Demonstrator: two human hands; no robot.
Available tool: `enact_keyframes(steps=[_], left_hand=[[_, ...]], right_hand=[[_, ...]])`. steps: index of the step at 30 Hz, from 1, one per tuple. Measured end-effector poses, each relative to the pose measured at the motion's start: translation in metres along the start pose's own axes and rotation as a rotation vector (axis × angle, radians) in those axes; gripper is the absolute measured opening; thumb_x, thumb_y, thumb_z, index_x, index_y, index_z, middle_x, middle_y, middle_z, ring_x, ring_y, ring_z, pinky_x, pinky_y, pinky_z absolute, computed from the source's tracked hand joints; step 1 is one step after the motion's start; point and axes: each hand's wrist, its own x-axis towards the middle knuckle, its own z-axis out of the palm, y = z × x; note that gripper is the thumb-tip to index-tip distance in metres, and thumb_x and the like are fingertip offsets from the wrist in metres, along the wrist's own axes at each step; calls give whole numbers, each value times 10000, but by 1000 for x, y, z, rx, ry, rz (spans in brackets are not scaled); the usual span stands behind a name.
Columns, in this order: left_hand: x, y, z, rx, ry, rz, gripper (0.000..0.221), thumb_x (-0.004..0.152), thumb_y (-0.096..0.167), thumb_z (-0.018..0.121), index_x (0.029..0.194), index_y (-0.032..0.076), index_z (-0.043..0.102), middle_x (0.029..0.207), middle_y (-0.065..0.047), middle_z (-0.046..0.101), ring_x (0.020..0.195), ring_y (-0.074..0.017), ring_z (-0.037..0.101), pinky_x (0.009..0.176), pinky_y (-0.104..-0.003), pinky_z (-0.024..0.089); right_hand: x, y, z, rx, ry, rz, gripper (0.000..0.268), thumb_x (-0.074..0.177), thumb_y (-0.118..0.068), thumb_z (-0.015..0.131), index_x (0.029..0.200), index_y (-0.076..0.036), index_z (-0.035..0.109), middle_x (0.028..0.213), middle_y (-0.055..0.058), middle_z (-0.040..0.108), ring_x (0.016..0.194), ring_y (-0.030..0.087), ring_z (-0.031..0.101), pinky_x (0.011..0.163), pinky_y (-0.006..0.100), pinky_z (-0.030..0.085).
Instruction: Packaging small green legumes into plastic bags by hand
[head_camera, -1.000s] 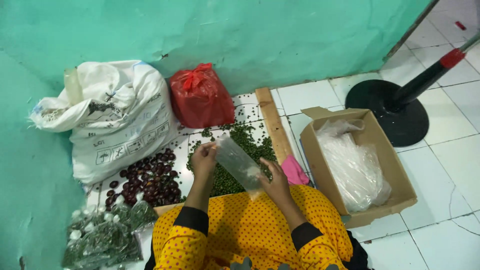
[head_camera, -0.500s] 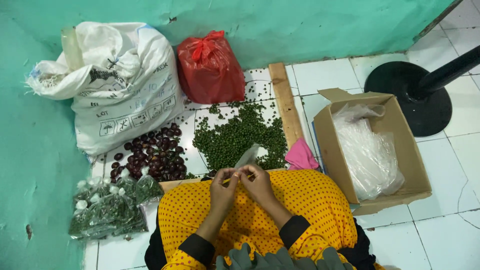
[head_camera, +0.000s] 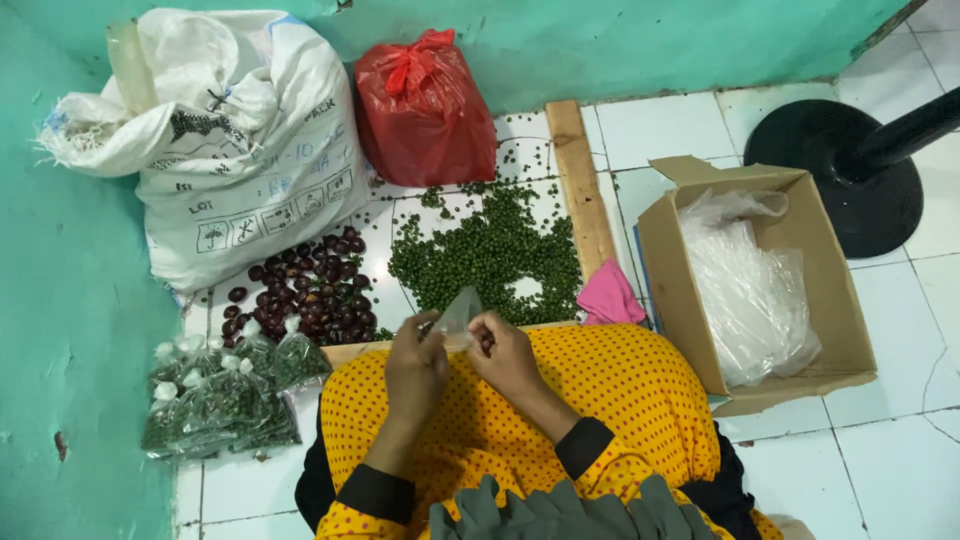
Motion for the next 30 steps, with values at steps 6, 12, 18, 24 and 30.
enact_keyframes(steps=[6, 12, 18, 24, 30], left_hand=[[28, -22, -42, 186, 277, 141, 398, 794, -31, 583, 1086, 148, 785, 1143, -68, 679, 933, -387, 695, 720, -517, 589], [49, -23, -67, 346, 354, 142, 263, 750, -62, 729, 974, 74, 743, 1188, -46, 662, 1067, -338, 688, 865, -471, 581], [51, -71, 22, 200, 133, 26, 200, 807, 6, 709, 981, 91, 758, 1117, -66, 692, 907, -328, 734, 736, -428, 609], [52, -56, 48, 24, -2, -51, 236, 915, -19, 592, 1132, -34, 685, 1297, -164, 590, 831, -376, 723, 716, -481, 633], [50, -30, 45, -42, -68, -76, 253, 976, 35, 565, 1180, -89, 647, 1394, -184, 530, 758, -308, 727, 662, -424, 635]], right_hand=[[41, -3, 0, 110, -9, -143, 156, 863, -90, 733, 996, -161, 770, 785, 89, 734, 732, 264, 717, 638, 384, 606], [118, 112, 17, -250, -66, -79, 233, 940, -17, 654, 1157, -80, 714, 1069, 182, 727, 1012, 391, 712, 822, 522, 642], [79, 96, 30, -673, -421, -93, 491, 893, -35, 725, 1368, -142, 659, 1554, 183, 406, 1416, 443, 406, 1105, 685, 393], [107, 211, 53, -409, -266, -47, 258, 1006, 2, 594, 1255, -24, 656, 1368, 277, 552, 1270, 500, 554, 1003, 622, 542], [115, 193, 12, 295, -68, 223, 238, 863, 21, 734, 1082, -70, 753, 843, 92, 744, 655, 157, 739, 618, 278, 617]])
